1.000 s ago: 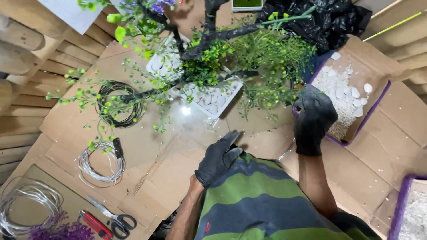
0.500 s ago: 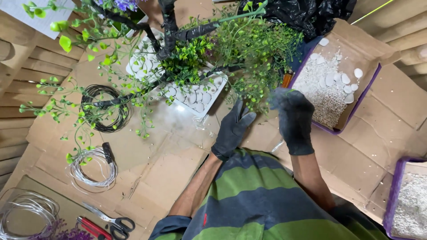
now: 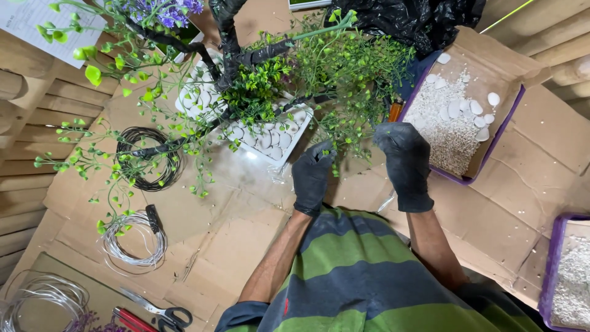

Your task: The person arranges artificial green foliage and small purple flowers into a white rectangular planter filled with white pebbles. They repeatedly pick up stems, adjust their placement, and tuck them into the planter to create a dense arrangement.

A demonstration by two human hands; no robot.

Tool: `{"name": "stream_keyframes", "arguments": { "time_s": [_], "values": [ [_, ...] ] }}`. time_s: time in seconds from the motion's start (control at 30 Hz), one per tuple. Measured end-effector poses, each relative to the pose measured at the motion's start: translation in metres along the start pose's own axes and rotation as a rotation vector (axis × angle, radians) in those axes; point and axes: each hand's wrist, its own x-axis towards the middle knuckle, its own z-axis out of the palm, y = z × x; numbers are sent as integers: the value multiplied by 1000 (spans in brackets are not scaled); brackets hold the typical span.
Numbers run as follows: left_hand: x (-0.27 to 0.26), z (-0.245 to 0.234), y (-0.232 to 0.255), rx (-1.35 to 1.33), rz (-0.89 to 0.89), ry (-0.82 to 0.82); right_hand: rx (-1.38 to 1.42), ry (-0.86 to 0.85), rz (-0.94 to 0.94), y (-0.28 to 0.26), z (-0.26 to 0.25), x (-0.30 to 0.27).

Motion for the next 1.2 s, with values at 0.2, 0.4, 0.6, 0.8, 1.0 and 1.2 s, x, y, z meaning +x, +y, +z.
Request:
{"name": "stream_keyframes", "arguments": {
  "time_s": [0.2, 0.4, 0.6, 0.8, 1.0, 1.2],
  "values": [
    [-6, 3, 0, 144, 26, 78, 57, -106, -56, -16, -15, 4],
    [-23, -1, 13, -147, 114, 12, 21, -232, -84, 13, -8, -1],
    [-21, 0, 11, -242, 218, -32, -146, -276, -384, 18, -5, -13],
    [-21, -7, 18, -224, 287, -7, 118, -317, -145, 0, -14, -11],
    [-30, -13, 24, -126, 310, -56, -780, -443, -751, 43, 6, -19],
    [-55, -26, 31, 13, 305, -109, -405, -466, -653, 75, 19, -57]
  ]
}}
